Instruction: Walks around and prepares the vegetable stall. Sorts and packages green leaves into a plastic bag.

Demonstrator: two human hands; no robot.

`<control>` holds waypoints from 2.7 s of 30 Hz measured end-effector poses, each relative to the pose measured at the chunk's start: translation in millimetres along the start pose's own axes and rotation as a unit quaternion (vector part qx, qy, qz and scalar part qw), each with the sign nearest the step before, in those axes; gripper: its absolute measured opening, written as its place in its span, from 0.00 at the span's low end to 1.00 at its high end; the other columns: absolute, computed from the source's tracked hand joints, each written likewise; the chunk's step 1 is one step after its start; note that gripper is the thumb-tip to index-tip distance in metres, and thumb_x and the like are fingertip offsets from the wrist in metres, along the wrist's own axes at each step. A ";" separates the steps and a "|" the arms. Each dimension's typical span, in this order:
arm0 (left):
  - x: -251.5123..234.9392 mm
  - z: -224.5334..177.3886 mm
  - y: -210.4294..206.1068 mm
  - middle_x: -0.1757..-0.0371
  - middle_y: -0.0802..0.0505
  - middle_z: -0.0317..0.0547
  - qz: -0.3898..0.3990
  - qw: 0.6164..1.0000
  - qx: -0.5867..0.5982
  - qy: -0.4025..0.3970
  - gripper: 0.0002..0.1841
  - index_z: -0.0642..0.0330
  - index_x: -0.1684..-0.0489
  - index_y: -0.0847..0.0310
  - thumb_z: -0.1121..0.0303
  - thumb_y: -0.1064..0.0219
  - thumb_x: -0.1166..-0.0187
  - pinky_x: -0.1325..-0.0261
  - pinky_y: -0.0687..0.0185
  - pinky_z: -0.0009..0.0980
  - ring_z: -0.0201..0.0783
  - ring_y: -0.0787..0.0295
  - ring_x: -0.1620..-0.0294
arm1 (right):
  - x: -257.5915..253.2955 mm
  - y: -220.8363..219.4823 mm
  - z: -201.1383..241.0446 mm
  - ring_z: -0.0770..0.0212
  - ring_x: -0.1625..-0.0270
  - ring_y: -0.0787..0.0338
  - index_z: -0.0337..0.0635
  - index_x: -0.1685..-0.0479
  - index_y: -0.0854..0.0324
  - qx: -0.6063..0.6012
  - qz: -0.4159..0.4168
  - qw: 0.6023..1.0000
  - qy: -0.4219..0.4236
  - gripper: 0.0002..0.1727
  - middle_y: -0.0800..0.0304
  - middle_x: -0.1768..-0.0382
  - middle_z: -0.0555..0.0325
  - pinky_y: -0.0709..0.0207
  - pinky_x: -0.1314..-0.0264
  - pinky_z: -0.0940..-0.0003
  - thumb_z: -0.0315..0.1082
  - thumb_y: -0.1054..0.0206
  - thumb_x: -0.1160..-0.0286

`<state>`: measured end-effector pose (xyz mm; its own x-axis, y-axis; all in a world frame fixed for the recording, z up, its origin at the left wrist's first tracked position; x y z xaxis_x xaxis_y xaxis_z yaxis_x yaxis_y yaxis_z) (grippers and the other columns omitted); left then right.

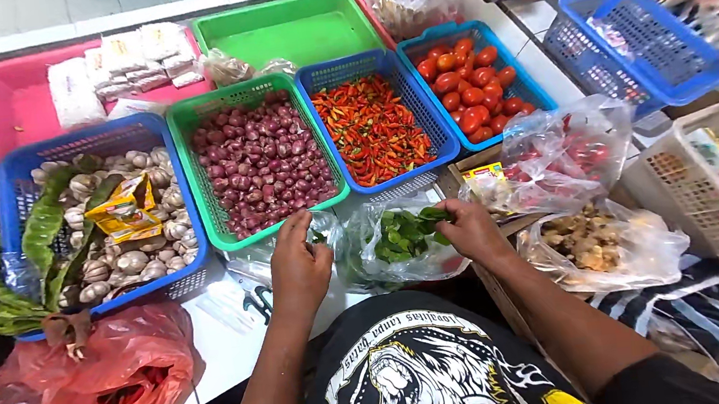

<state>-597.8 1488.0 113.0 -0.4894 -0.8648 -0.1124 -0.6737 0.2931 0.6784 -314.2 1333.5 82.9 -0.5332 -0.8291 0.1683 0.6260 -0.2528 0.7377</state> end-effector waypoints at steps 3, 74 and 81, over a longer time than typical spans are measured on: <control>-2.0 -3.1 1.8 0.24 0.18 0.46 -0.003 1.000 0.001 -0.002 0.28 0.57 0.24 0.21 0.76 0.36 0.28 0.69 0.18 0.36 0.34 0.18 0.70 | -0.2 -4.3 1.2 0.59 0.52 0.05 0.52 0.49 0.08 0.022 0.004 1.000 0.012 0.09 0.04 0.54 0.60 0.12 0.45 0.46 0.34 0.28 0.25; -47.6 2.7 53.3 0.32 0.12 0.44 0.037 0.978 0.202 -0.037 0.26 0.54 0.27 0.18 0.78 0.36 0.28 0.67 0.10 0.37 0.36 0.10 0.65 | -25.7 -81.3 174.5 0.62 0.66 0.08 0.41 0.49 0.16 -0.118 0.076 0.968 0.208 0.12 0.09 0.62 0.57 0.09 0.60 0.58 0.40 0.33 0.17; -57.5 91.9 77.0 0.36 0.10 0.49 0.043 0.988 0.110 0.099 0.24 0.54 0.28 0.17 0.76 0.34 0.27 0.59 0.07 0.46 0.41 0.07 0.64 | 31.3 -172.5 116.3 0.51 0.35 0.11 0.54 0.35 0.12 0.148 0.353 0.890 0.249 0.21 0.09 0.40 0.55 0.20 0.28 0.45 0.40 0.23 0.30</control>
<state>-672.5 1597.8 105.1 -0.4470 -0.8892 0.0981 -0.7484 0.4318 0.5034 -505.0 1409.1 37.0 0.2979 -0.8661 0.4013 0.4876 0.4995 0.7160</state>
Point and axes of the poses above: each hand's wrist, its own x-axis away from the middle knuckle, its own y-axis out of the back of the hand, z = x × y, the point moved 9 cm from there along -x, towards the middle knuckle
